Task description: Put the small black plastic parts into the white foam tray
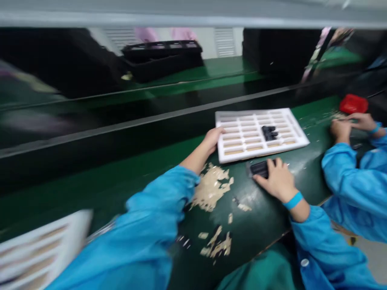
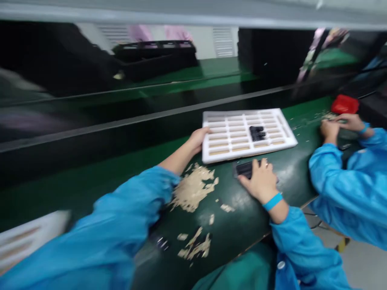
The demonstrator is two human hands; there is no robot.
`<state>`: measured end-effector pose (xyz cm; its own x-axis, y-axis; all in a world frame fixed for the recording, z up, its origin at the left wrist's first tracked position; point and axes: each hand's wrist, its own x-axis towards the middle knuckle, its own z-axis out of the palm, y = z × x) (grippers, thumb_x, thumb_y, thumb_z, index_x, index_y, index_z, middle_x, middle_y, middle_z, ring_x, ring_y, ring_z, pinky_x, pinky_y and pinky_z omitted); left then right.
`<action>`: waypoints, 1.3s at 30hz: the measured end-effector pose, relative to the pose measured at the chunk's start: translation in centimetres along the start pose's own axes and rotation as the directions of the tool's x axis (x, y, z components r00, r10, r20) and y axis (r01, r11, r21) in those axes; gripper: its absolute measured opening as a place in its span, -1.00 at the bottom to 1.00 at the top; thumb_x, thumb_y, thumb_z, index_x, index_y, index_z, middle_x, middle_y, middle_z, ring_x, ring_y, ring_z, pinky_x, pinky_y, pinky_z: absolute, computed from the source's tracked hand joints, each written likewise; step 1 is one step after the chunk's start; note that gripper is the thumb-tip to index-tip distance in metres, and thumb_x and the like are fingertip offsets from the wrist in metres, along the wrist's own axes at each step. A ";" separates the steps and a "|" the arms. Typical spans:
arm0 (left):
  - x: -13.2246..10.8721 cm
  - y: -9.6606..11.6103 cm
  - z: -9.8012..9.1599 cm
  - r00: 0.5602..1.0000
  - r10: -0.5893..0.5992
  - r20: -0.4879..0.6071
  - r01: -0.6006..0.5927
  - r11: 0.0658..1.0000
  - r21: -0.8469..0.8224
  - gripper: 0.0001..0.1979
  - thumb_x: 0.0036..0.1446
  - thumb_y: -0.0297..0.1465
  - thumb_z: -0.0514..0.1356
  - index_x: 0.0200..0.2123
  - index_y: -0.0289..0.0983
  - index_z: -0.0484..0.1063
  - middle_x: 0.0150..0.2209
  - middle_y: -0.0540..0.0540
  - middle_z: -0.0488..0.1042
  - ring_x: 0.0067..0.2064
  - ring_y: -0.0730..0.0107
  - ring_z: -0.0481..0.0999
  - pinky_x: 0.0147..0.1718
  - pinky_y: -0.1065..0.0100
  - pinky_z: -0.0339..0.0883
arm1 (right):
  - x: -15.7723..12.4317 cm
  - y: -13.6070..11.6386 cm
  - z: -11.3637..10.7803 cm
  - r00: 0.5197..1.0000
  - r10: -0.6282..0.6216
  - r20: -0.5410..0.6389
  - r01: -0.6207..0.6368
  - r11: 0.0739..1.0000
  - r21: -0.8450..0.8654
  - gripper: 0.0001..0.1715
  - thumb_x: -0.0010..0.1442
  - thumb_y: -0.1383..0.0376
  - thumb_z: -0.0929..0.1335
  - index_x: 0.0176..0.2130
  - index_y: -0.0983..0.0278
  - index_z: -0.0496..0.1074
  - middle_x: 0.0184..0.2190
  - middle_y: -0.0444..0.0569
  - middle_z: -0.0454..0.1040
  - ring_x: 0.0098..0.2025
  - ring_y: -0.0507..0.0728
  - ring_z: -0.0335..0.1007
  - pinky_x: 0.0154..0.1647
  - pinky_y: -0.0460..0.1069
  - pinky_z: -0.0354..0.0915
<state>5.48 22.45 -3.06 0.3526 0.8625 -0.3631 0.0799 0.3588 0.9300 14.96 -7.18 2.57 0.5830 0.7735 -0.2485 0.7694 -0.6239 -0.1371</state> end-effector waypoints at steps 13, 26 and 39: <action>0.6 0.6 1.1 0.998 -0.041 0.053 0.040 0.999 0.026 -0.81 -0.10 -0.47 0.23 -0.32 -0.32 0.50 -0.47 -0.14 0.59 -0.44 0.13 0.61 -0.49 0.30 0.50 | 0.3 -2.4 0.2 0.996 -0.065 -0.067 0.067 0.997 0.024 -0.13 0.07 -0.02 0.45 0.26 0.32 0.38 0.26 0.26 0.29 0.19 0.58 0.23 -0.01 0.38 0.45; -0.7 -0.2 5.7 0.988 -0.046 0.146 0.031 0.994 0.102 -0.74 0.40 -0.24 0.23 -0.09 -0.35 0.49 -0.27 -0.05 0.56 -0.33 0.42 0.57 -0.28 0.31 0.53 | -0.2 -1.2 0.5 0.988 -0.116 -0.105 0.119 0.993 0.027 -0.43 0.12 0.03 0.41 0.03 0.28 0.46 0.09 0.15 0.40 0.08 0.46 0.29 -0.03 0.22 0.40; -1.6 -1.0 5.2 0.966 -0.172 0.194 0.117 0.956 0.267 -0.65 0.41 -0.16 0.20 0.00 -0.34 0.47 -0.20 -0.09 0.56 -0.29 0.38 0.57 -0.26 0.27 0.55 | -1.3 -0.5 -2.0 0.971 -0.203 -0.128 0.211 0.976 0.054 -0.41 0.21 0.08 0.37 0.15 0.30 0.40 0.15 0.15 0.39 0.01 0.41 0.29 -0.03 0.18 0.33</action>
<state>9.66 18.86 -3.08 0.5081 0.7017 -0.4995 0.3669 0.3484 0.8626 14.36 -7.70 4.88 0.4433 0.8918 -0.0908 0.8599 -0.4516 -0.2379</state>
